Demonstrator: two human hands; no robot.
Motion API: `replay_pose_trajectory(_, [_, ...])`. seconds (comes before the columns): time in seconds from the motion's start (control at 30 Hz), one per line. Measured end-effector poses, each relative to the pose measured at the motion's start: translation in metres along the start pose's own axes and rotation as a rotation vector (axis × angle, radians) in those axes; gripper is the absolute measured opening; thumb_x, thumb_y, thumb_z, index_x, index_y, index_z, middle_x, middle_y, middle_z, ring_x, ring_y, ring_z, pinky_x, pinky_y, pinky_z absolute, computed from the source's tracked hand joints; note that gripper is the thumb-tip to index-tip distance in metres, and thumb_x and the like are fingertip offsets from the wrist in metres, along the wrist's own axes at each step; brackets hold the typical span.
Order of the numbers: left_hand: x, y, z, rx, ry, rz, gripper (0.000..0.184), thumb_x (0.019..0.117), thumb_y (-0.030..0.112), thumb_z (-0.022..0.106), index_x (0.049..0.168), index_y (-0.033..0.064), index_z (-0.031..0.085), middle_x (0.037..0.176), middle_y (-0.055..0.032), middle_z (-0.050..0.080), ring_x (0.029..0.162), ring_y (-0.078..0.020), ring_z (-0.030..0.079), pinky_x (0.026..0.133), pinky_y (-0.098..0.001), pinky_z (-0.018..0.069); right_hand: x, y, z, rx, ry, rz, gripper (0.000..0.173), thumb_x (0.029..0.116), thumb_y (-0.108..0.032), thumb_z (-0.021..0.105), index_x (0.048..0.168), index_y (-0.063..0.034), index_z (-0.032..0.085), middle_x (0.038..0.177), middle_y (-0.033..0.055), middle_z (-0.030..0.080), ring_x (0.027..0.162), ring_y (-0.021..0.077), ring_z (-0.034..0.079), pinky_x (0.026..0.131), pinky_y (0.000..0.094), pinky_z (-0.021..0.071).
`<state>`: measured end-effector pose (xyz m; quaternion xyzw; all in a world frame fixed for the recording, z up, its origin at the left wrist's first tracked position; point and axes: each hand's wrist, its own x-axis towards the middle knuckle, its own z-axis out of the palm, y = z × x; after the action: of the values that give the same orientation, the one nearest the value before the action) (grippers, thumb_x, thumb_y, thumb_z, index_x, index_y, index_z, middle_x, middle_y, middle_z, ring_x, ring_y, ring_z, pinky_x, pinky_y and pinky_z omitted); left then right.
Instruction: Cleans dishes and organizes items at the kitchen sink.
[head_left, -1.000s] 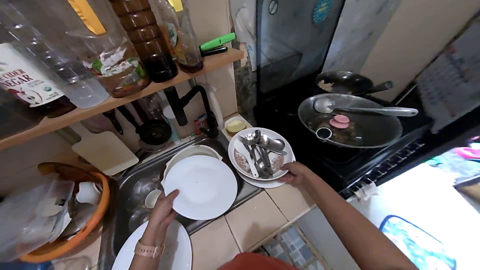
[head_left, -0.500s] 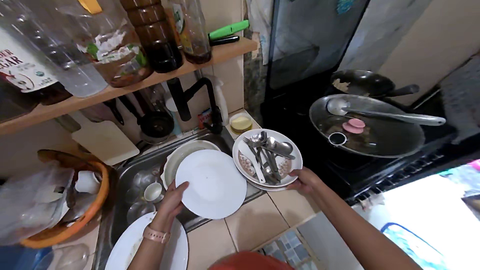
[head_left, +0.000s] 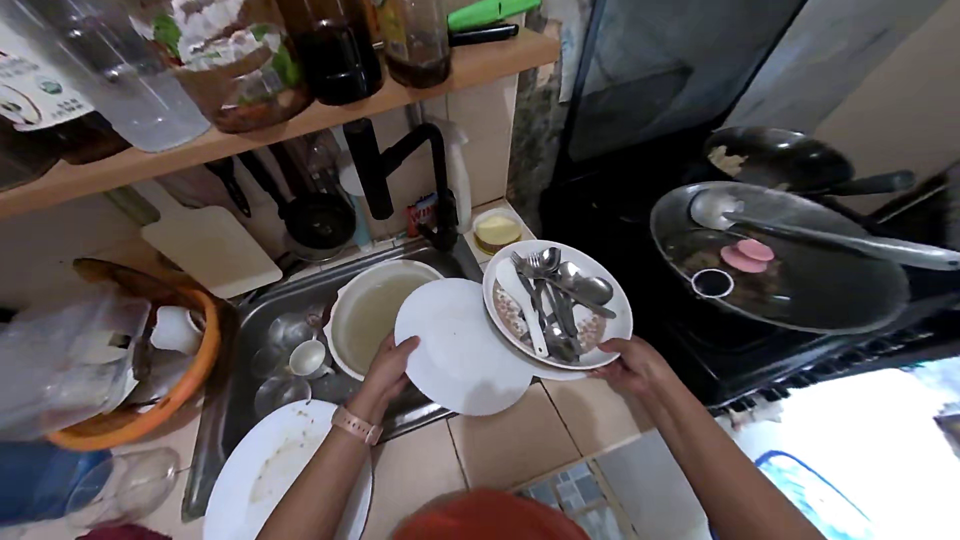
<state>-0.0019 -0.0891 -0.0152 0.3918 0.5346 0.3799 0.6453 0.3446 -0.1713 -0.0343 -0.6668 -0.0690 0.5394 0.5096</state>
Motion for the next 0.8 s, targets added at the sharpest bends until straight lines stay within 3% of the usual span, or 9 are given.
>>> replay_pose_trajectory(0.17, [0.020,-0.008,0.032,-0.021,-0.047,-0.014,0.041,0.1076,0.004,0.045,0.147,-0.0009,0.037,0.118,-0.0177,0.064,0.096,-0.0189,0.070,0.082,-0.0359,0.0607,-0.008,-0.008,0.001,-0.006,-0.023,-0.023,0.031,0.1031,0.000,0.042,0.134,-0.0045,0.041,0.084,0.0128,0.065,0.058,0.0178,0.066,0.050,0.0310,0.0579])
replay_pose_trajectory(0.33, [0.039,-0.031,0.068,0.057,-0.024,0.014,0.044,0.1108,0.017,0.044,0.150,-0.0035,0.036,0.130,-0.0229,0.060,0.108,-0.0216,0.067,0.093,-0.0373,0.0574,-0.008,-0.013,0.004,-0.032,-0.033,-0.044,0.033,0.1033,0.001,0.042,0.135,-0.0046,0.040,0.088,0.0133,0.065,0.059,0.0184,0.067,0.049,0.0316,0.0576])
replay_pose_trajectory(0.47, [0.048,-0.039,0.092,0.456,0.046,0.044,0.046,0.1080,0.022,0.053,0.140,-0.0108,0.049,0.133,-0.0303,0.059,0.123,-0.0341,0.061,0.107,-0.0457,0.0471,-0.010,-0.016,0.006,-0.040,-0.027,-0.030,0.031,0.1031,0.001,0.042,0.134,-0.0036,0.041,0.086,0.0125,0.065,0.059,0.0180,0.067,0.049,0.0307,0.0573])
replay_pose_trajectory(0.53, [0.052,-0.037,0.100,0.663,0.011,0.080,0.052,0.1071,0.024,0.055,0.146,-0.0090,0.045,0.138,-0.0301,0.058,0.130,-0.0365,0.058,0.112,-0.0479,0.0424,-0.011,-0.014,0.006,-0.024,-0.019,-0.019,0.031,0.1025,0.002,0.042,0.133,-0.0033,0.041,0.086,0.0130,0.065,0.059,0.0181,0.068,0.048,0.0306,0.0570])
replay_pose_trajectory(0.57, [0.055,-0.037,0.104,0.751,-0.019,0.085,0.058,0.1065,0.024,0.056,0.152,-0.0063,0.037,0.144,-0.0287,0.054,0.133,-0.0362,0.056,0.114,-0.0481,0.0411,-0.011,-0.012,0.006,-0.018,-0.012,-0.016,0.031,0.1023,0.002,0.042,0.133,-0.0031,0.041,0.086,0.0133,0.065,0.058,0.0181,0.067,0.047,0.0306,0.0568])
replay_pose_trajectory(0.6, [0.060,-0.039,0.107,0.833,-0.034,0.087,0.062,0.1052,0.024,0.057,0.154,-0.0057,0.034,0.145,-0.0278,0.053,0.133,-0.0359,0.056,0.113,-0.0483,0.0424,-0.010,-0.011,0.006,-0.017,-0.010,-0.014,0.032,0.1022,0.002,0.042,0.134,-0.0032,0.042,0.086,0.0133,0.065,0.058,0.0182,0.067,0.047,0.0307,0.0567])
replay_pose_trajectory(0.7, [0.068,-0.044,0.118,1.093,-0.037,0.113,0.051,0.1020,0.026,0.059,0.141,-0.0056,0.053,0.138,-0.0252,0.060,0.127,-0.0361,0.060,0.108,-0.0494,0.0470,-0.007,-0.007,0.003,-0.020,-0.015,-0.018,0.033,0.1014,0.002,0.043,0.134,-0.0031,0.042,0.085,0.0134,0.066,0.057,0.0184,0.067,0.048,0.0307,0.0569])
replay_pose_trajectory(0.8, [0.067,-0.028,0.118,1.219,-0.136,0.101,0.044,0.1039,0.022,0.055,0.140,-0.0037,0.055,0.139,-0.0263,0.058,0.128,-0.0392,0.059,0.107,-0.0537,0.0468,-0.003,-0.003,0.002,-0.026,-0.025,-0.027,0.030,0.1018,0.002,0.042,0.132,-0.0030,0.042,0.082,0.0128,0.066,0.054,0.0181,0.066,0.046,0.0309,0.0565])
